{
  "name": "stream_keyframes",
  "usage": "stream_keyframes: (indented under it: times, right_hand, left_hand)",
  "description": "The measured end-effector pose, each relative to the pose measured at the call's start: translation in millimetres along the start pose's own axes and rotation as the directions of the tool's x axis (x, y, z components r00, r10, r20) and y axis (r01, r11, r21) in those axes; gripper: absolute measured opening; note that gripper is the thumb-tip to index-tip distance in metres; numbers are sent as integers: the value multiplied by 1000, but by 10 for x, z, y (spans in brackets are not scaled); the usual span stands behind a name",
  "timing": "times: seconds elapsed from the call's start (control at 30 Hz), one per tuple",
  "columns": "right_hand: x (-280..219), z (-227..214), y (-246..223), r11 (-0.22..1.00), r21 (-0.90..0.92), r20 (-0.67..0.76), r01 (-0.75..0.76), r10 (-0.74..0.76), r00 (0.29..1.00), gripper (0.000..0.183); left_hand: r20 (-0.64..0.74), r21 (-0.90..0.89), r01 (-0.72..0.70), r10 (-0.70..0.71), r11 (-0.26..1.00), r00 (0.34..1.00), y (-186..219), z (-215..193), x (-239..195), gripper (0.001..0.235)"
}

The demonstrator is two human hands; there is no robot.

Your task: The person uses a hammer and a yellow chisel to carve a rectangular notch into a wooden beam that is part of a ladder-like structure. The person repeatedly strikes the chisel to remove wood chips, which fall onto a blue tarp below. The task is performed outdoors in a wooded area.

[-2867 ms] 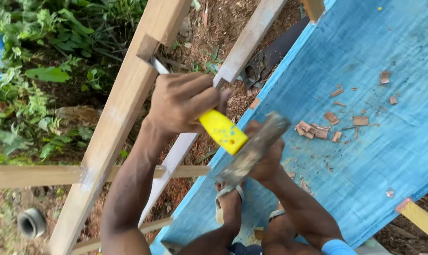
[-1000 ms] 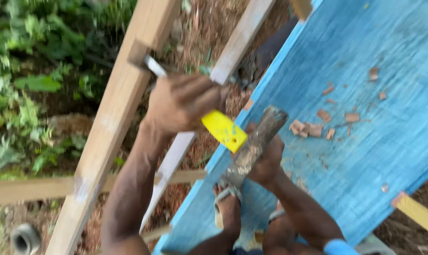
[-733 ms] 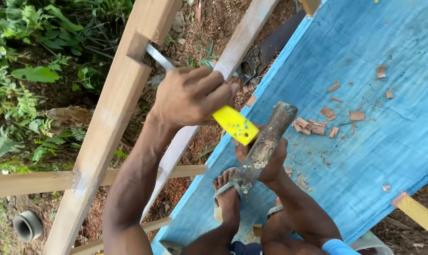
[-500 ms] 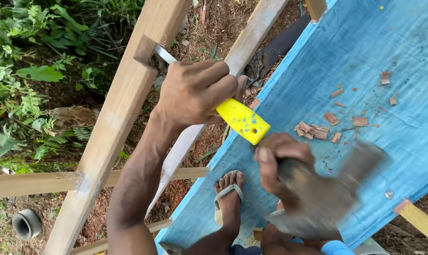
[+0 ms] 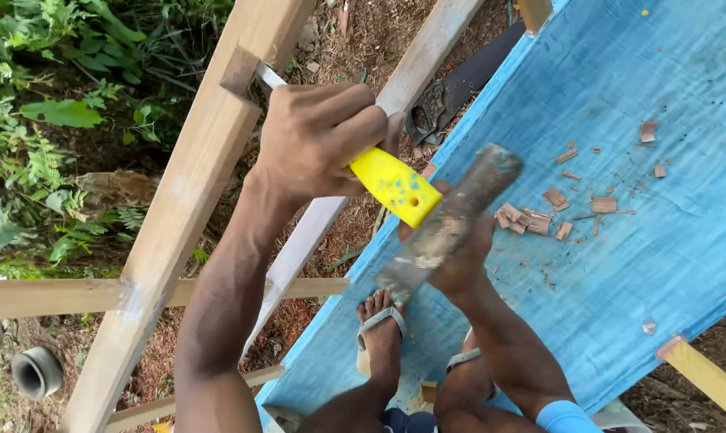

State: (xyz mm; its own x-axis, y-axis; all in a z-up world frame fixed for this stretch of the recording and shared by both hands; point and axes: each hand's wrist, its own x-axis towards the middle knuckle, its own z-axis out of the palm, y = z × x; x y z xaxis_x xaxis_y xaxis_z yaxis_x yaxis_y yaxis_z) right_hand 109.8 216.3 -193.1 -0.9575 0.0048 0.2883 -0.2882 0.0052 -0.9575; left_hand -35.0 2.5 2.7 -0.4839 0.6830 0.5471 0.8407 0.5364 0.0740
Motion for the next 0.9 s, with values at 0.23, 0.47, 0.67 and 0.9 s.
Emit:
stream_keyframes:
  times: [0.23,0.47,0.67,0.9]
  right_hand:
    - [-326,45,127,194,860,261,-471,627,734,36]
    - [-129,49,-111,994,98,-29,-56,60,998,34]
    - [-89,-29,-112,995,47,-85,-88,92,992,35]
    - [153,-125,-765,905,381,-100,189,-163,982,49]
  left_hand:
    - [118,229,-113,87,967,989,-37,282,-218,46]
    - [85,190,-42,26,981,996,51,188,-122,48]
    - [90,232,37,-59,972,994,150,141,-140,46]
    - [-3,112,-20,21,993,1000,194,-35,-166,44]
